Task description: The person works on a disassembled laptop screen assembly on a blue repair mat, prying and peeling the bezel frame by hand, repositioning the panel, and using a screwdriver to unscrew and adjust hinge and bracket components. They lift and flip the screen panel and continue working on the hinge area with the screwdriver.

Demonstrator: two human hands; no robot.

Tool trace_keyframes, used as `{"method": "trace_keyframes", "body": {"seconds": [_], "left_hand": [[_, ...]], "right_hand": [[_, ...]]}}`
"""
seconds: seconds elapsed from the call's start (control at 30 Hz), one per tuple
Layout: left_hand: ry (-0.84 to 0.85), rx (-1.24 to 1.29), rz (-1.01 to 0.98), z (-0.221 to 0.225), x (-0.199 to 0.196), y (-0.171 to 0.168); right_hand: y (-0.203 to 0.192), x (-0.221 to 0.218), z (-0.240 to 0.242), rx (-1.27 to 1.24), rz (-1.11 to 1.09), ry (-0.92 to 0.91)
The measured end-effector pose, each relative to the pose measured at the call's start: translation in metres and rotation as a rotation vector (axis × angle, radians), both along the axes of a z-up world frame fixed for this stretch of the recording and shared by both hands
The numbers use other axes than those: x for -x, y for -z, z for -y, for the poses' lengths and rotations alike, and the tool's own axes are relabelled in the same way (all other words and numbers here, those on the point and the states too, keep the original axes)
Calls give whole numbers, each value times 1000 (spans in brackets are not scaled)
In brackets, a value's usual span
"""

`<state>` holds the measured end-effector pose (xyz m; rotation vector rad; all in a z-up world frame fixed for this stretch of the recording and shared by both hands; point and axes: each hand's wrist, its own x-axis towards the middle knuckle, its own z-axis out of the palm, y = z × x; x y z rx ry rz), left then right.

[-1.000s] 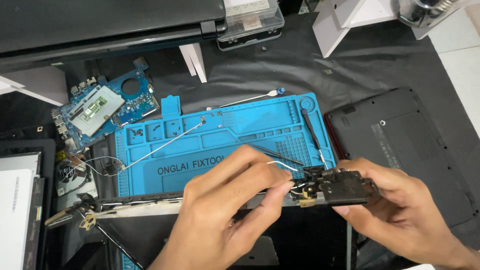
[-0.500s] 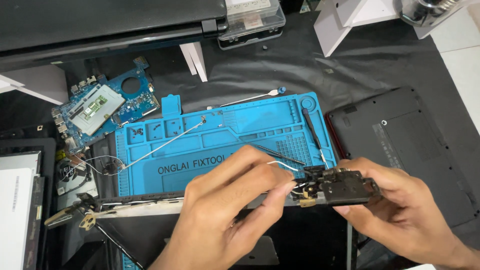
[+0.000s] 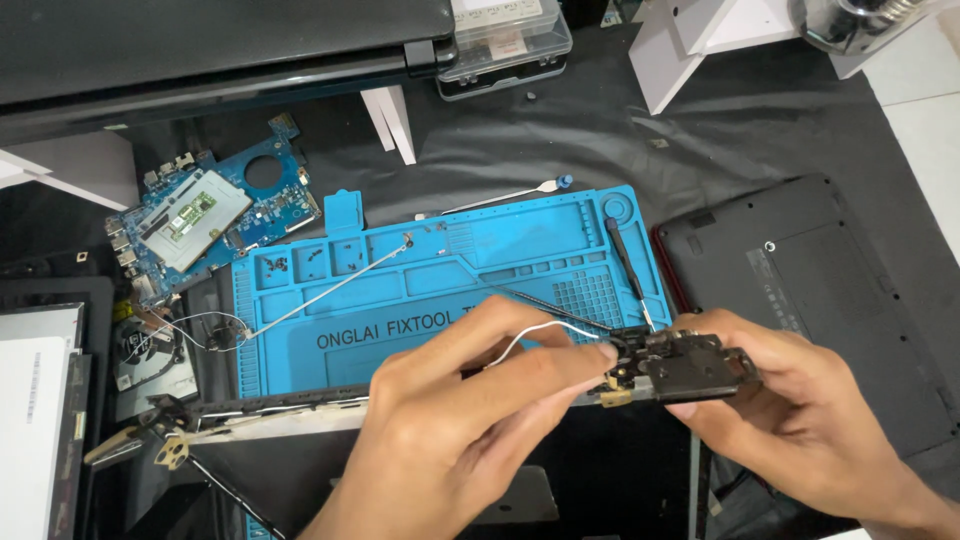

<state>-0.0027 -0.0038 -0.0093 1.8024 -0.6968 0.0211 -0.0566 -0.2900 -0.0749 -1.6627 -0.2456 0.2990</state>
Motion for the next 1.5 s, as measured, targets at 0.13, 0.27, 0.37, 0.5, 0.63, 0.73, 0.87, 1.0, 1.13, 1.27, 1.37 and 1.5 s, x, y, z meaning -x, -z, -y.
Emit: {"method": "trace_keyframes", "body": {"seconds": [0.13, 0.27, 0.37, 0.5, 0.63, 0.73, 0.87, 1.0, 1.13, 1.27, 1.37, 1.5], "left_hand": [[-37, -3, -9, 2, 3, 5], [-123, -6, 127, 8, 5, 8], [-159, -1, 219, 13, 4, 5], [-195, -18, 277, 17, 5, 4], [-227, -29, 238, 19, 12, 15], [-250, -39, 174, 21, 13, 15], [-294, -102, 77, 26, 8, 10], [-336, -136, 13, 32, -2, 17], [-311, -141, -51, 35, -22, 43], [-296, -198, -187, 44, -47, 82], [-291, -233, -265, 48, -65, 118], [-284, -241, -306, 47, -82, 169]], "right_hand": [[-5, -5, -5, -30, 37, -16], [-4, -6, -5, -1, 43, -9], [-5, -6, -6, 9, 57, -5], [-5, -6, -8, -20, 38, 5], [0, -4, -8, -16, 53, 16], [2, -6, -11, -3, 75, 38], [7, -10, -14, -4, -13, 68], [4, -23, -26, -42, -75, 85], [16, -46, -28, -9, -59, 78], [38, -71, -18, 238, -40, 11], [34, -72, -18, 576, 70, 16], [16, -51, -20, 918, 393, -14]]}}
